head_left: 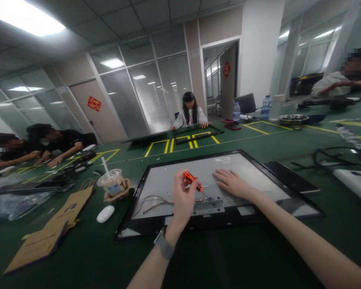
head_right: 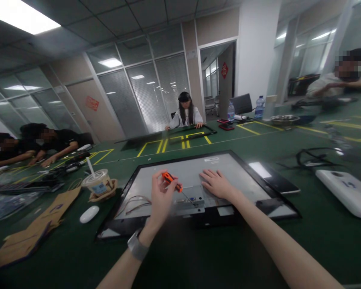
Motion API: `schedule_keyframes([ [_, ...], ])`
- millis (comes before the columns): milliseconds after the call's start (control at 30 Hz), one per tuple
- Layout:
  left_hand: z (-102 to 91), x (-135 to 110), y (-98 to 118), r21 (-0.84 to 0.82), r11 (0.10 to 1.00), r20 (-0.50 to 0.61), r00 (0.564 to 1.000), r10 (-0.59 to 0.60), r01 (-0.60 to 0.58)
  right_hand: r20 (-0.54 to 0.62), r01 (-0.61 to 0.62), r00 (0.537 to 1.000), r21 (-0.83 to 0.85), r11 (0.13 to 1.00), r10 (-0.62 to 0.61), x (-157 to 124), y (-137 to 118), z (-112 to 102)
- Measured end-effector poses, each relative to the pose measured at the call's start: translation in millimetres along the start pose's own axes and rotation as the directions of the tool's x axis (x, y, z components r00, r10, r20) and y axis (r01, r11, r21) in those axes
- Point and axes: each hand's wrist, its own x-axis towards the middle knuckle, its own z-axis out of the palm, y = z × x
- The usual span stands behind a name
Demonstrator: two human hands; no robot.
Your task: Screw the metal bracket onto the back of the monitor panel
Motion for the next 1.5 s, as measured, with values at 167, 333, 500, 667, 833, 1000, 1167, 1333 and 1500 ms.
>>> schedule_keyframes([
  [167,2.2,-2.2,-3.0,0.027,0.999,0.015,1.0,0.023,-0.024,-0.027,0.01,1.0,0.012,1.0,-0.009,0.8,0.6,2.3],
  [333,1.7,-0.9,-4.3,0.041,0.999,0.014,0.999,0.033,-0.033,-0.044,0.014,0.999,0.031,0.999,-0.012,0.8,0.0,2.8],
  [500,1.7,-2.4,-5.2,0.066,0.997,0.033,0.999,0.026,-0.028,-0.066,0.017,0.998,0.034,0.999,-0.015,0.2,-1.8,2.3],
  [667,2.9,-3.8,-5.8,0.076,0.996,0.038,0.998,0.049,-0.052,-0.08,0.027,0.996,0.036,0.999,-0.024,-0.1,-2.7,1.7],
  [833,4.1,-7.5,-11.2,0.125,0.988,0.066,0.994,0.084,-0.091,-0.082,0.018,0.997,0.046,0.999,-0.014,-0.5,-5.5,-0.8],
  [1000,3.1,-13.3,-18.3,0.25,0.938,0.131,0.968,0.213,-0.24,-0.048,-0.001,0.999,0.035,0.999,0.003,-0.7,-9.5,-5.3],
  [1167,2.4,-12.6,-15.4,0.242,0.933,0.133,0.962,0.239,-0.265,-0.076,-0.001,0.997,0.047,0.999,0.005,-0.9,-10.1,-4.8],
  [1333,1.6,-6.7,-4.5,0.132,0.965,0.053,0.974,0.222,-0.227,-0.088,0.015,0.996,0.059,0.998,-0.009,-1.2,-9.4,-3.4],
  [1500,-1.7,-1.5,10.1,0.117,0.958,-0.066,0.961,0.269,-0.26,-0.15,0.043,0.989,0.235,0.971,-0.007,-2.7,-11.7,-20.6],
])
